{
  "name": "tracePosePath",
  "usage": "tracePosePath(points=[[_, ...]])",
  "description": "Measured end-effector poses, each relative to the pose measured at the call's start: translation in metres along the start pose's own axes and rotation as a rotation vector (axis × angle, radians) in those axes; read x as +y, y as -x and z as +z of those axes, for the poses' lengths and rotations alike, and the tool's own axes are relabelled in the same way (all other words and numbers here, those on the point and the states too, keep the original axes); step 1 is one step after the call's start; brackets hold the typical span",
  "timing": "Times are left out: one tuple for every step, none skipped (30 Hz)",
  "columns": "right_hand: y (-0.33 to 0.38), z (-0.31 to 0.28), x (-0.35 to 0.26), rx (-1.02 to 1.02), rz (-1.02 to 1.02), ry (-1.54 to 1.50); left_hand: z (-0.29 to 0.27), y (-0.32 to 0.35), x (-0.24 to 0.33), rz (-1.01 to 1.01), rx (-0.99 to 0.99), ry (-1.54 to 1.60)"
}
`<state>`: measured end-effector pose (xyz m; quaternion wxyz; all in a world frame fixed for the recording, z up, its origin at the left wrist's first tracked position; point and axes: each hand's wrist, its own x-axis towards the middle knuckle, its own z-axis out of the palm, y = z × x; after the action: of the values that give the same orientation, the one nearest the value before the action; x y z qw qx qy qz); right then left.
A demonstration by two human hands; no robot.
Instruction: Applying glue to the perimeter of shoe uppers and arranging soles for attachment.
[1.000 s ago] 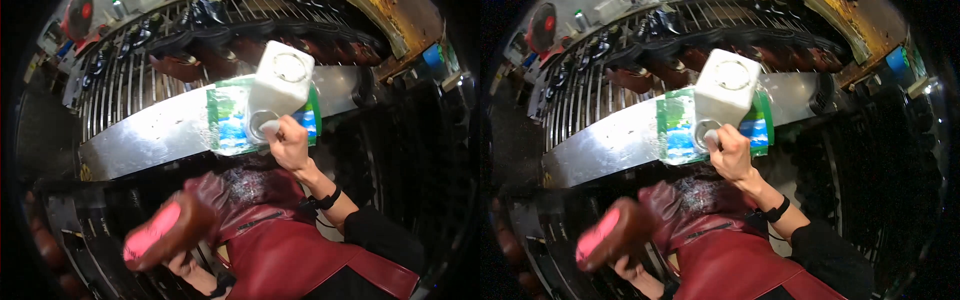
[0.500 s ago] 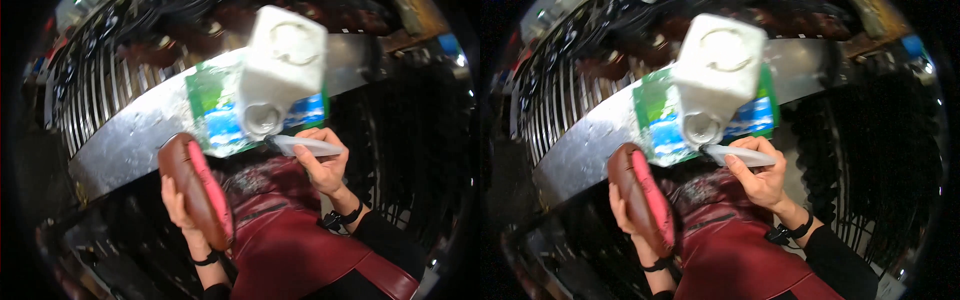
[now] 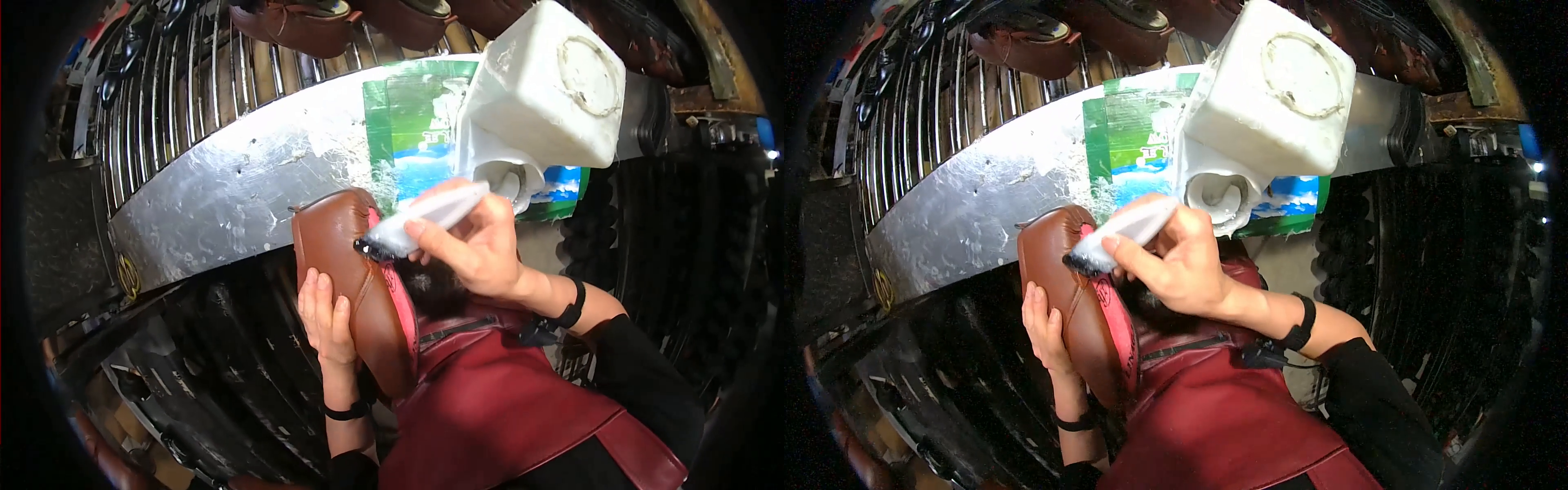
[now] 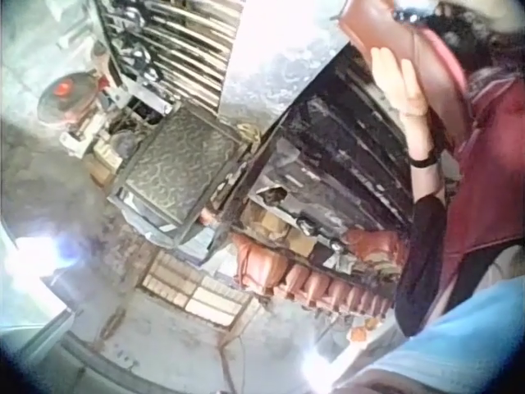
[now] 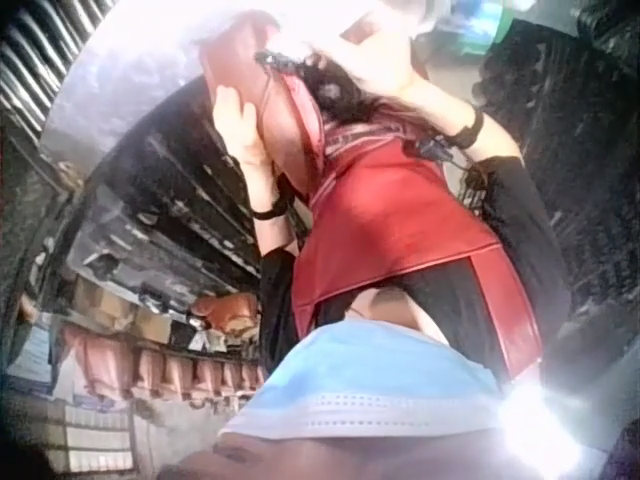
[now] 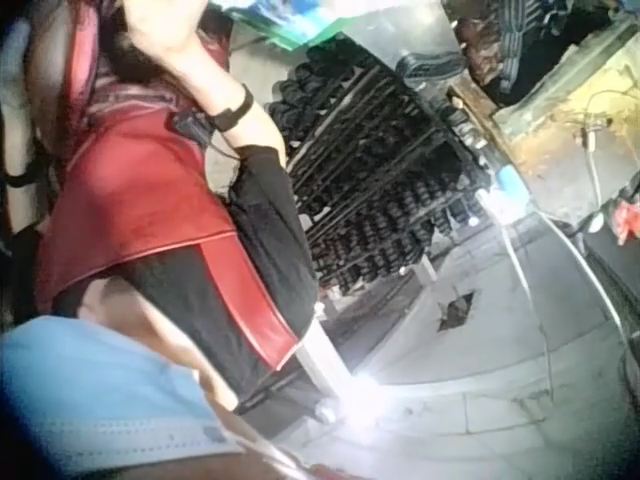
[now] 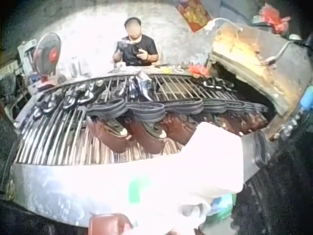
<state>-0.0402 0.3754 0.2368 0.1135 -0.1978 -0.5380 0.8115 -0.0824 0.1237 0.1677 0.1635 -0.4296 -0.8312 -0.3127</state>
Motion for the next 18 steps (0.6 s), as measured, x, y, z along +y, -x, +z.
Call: tracePosePath(points=[[-0.012, 0.001, 0.001, 0.003, -0.026, 0.065, 0.0, -0.001, 0.001, -0.003, -0.009, 0.002], [-0.024, 0.002, 0.007, 0.074, -0.071, 0.118, -0.001, -0.002, 0.002, -0.005, -0.02, 0.009], [-0.036, 0.004, 0.005, 0.091, -0.067, 0.145, 0.0, -0.005, 0.004, 0.003, -0.009, 0.009], [-0.047, 0.004, 0.003, 0.11, -0.062, 0.171, 0.001, -0.006, 0.005, 0.009, -0.005, 0.015], [-0.058, 0.001, 0.008, 0.133, -0.057, 0.245, 0.002, -0.007, 0.007, -0.003, -0.002, 0.021], [-0.063, 0.0, 0.01, 0.135, -0.064, 0.246, 0.001, -0.009, 0.008, -0.016, 0.002, 0.023], [-0.065, -0.001, 0.012, 0.127, -0.04, 0.25, 0.0, -0.008, 0.009, -0.011, 0.005, 0.026], [-0.067, 0.0, 0.012, 0.113, -0.016, 0.254, -0.001, -0.008, 0.009, -0.007, 0.0, 0.018], [-0.06, 0.001, 0.006, 0.108, -0.016, 0.192, -0.001, -0.007, 0.009, -0.004, -0.006, 0.011], [-0.054, -0.001, 0.003, 0.105, -0.018, 0.194, -0.001, -0.009, 0.008, -0.004, -0.003, 0.01], [-0.043, -0.002, 0.002, 0.064, -0.043, 0.129, -0.001, -0.009, 0.008, 0.005, 0.004, 0.014], [-0.034, -0.005, 0.002, 0.024, -0.068, 0.063, -0.001, -0.009, 0.008, 0.015, 0.01, 0.019], [-0.026, -0.01, 0.006, -0.027, -0.052, 0.043, -0.001, -0.008, 0.008, 0.009, 0.006, 0.019], [-0.017, -0.013, 0.005, -0.028, -0.047, 0.042, -0.001, -0.009, 0.007, 0.019, 0.02, 0.015], [-0.006, -0.015, 0.004, -0.045, 0.007, 0.043, 0.0, -0.01, 0.005, 0.03, 0.034, 0.011], [0.005, -0.017, 0.003, -0.062, 0.062, 0.042, 0.0, -0.011, 0.004, 0.027, 0.03, 0.009], [0.014, -0.021, 0.007, -0.1, 0.075, 0.017, 0.0, -0.009, 0.003, 0.029, 0.041, 0.012], [0.022, -0.023, 0.007, -0.1, 0.08, 0.012, 0.001, -0.008, 0.002, 0.032, 0.053, 0.014]])
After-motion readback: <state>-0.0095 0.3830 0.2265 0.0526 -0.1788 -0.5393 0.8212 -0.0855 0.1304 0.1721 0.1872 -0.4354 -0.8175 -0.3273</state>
